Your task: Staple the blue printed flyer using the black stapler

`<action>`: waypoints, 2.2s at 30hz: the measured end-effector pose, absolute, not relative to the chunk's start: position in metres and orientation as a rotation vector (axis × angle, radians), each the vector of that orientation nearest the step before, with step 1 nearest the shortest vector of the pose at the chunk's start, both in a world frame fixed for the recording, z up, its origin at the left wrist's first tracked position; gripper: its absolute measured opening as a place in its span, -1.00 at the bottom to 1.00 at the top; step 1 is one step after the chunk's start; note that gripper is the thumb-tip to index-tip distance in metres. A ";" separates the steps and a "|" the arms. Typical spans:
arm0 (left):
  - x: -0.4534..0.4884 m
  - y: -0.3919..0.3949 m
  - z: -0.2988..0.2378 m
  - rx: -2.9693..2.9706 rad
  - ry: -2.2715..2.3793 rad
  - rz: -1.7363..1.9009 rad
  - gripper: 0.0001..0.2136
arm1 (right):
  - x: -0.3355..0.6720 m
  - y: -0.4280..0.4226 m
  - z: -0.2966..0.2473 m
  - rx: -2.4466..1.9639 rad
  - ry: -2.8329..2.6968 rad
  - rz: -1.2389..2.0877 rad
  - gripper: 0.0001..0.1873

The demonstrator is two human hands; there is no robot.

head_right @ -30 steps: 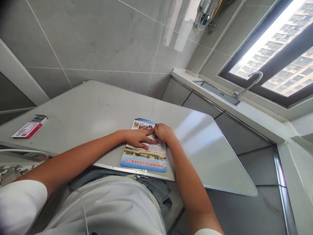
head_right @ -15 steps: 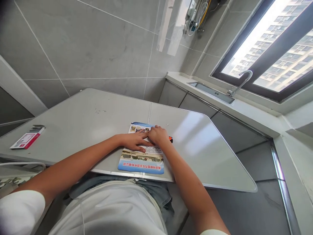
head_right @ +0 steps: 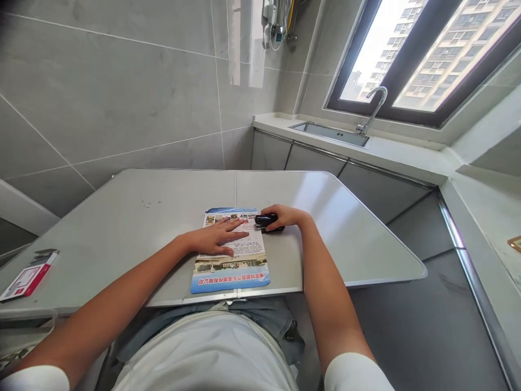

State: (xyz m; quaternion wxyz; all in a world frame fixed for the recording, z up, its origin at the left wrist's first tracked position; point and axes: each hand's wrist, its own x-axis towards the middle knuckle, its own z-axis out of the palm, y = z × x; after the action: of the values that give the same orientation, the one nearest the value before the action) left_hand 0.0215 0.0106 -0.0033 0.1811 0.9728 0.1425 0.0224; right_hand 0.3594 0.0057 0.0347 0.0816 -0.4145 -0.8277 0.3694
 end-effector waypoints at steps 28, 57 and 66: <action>0.015 0.018 0.001 2.782 0.498 0.214 -0.51 | 0.361 0.015 0.024 -2.013 -1.923 0.396 -0.83; 0.012 0.037 -0.020 2.298 1.657 0.721 -0.77 | 0.322 -0.046 0.010 -1.848 -2.041 0.614 -0.82; 0.005 0.043 -0.032 2.241 1.889 0.366 -0.46 | 0.371 -0.049 0.015 -1.814 -2.100 0.785 -0.59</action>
State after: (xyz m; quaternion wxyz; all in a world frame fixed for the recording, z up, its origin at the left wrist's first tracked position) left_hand 0.0048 0.0433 -0.0320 0.0937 0.7553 0.6368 0.1235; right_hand 0.3714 -0.0494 0.0153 0.1283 -0.6239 -0.7221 0.2700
